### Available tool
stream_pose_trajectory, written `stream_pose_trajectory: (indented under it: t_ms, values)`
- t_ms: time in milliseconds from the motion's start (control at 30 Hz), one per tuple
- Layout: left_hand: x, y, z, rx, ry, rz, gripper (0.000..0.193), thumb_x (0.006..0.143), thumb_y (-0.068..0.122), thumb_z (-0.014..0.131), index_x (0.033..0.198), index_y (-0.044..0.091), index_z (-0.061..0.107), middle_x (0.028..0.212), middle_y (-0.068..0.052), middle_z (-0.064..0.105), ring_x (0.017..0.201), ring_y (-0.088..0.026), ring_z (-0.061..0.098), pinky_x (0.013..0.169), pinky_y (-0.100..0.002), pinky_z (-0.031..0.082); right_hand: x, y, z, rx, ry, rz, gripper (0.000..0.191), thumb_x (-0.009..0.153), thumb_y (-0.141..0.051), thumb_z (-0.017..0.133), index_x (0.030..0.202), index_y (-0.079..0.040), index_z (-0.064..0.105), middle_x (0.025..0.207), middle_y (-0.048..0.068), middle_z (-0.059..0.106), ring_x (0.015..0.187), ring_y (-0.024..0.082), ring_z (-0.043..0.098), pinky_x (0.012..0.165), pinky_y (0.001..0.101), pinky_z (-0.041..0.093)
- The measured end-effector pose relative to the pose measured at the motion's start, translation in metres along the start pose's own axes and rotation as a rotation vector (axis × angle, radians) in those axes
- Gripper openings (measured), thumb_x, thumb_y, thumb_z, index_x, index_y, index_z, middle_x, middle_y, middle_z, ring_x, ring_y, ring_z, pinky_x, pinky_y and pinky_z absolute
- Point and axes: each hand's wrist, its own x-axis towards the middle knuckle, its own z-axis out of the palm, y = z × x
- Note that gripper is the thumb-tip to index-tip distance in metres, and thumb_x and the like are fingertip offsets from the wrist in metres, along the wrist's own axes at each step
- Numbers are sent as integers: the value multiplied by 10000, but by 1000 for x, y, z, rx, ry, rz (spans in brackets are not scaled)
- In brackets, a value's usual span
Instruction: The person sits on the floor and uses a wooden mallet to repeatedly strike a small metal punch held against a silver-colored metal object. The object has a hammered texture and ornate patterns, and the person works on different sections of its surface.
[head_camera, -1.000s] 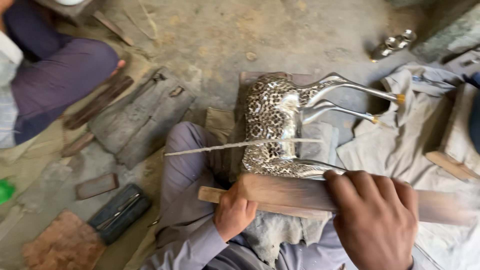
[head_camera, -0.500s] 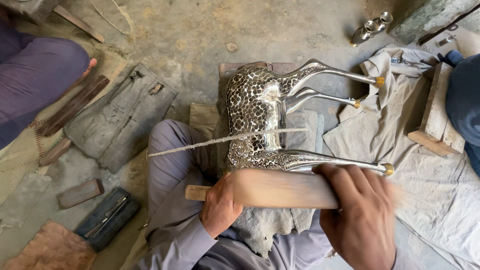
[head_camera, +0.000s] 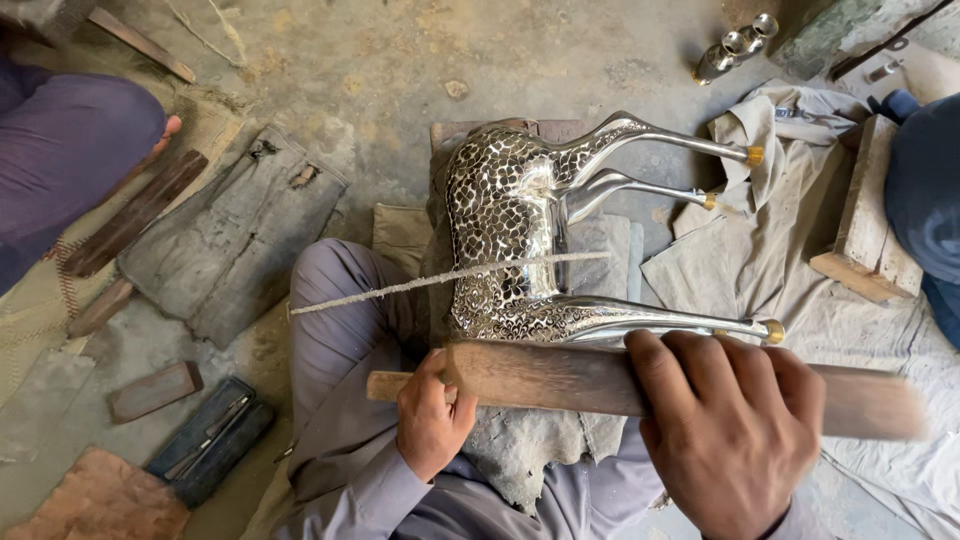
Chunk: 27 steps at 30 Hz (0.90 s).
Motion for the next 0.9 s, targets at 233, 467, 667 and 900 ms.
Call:
stream_pose_trajectory:
  t_ms: [233, 467, 667, 900]
  values:
    - [-1, 1, 1, 113, 20, 35, 394, 830, 78, 762, 1159, 20, 552, 993, -174, 722, 902, -293, 743, 771, -414, 602, 14, -14, -5, 84, 6, -49, 496, 672, -145, 732, 1166, -172, 696, 1002, -16, 697, 951, 210, 650, 924, 424, 442]
    - [3, 9, -1, -44, -15, -342, 347, 860, 78, 754, 1137, 49, 546, 975, -164, 710, 880, -279, 723, 758, -407, 586, 14, -15, -5, -352, -133, -142, 267, 958, -334, 688, 1171, -176, 706, 834, -3, 612, 763, 189, 579, 788, 391, 448]
    - [11, 18, -10, -95, 14, -186, 361, 961, 60, 681, 1235, -4, 454, 964, -124, 712, 725, -210, 736, 617, -332, 579, -3, 8, 8, 42, -133, -24, 420, 695, -147, 614, 1111, -161, 673, 882, 4, 642, 831, 214, 628, 801, 363, 481]
    - [22, 28, -4, -35, -33, 38, 262, 1016, 102, 679, 1197, 24, 507, 1009, -122, 725, 850, -234, 767, 682, -326, 623, -1, 32, 51, -421, -427, 16, 85, 984, -219, 635, 1067, -218, 651, 733, -26, 614, 656, 152, 591, 681, 363, 458]
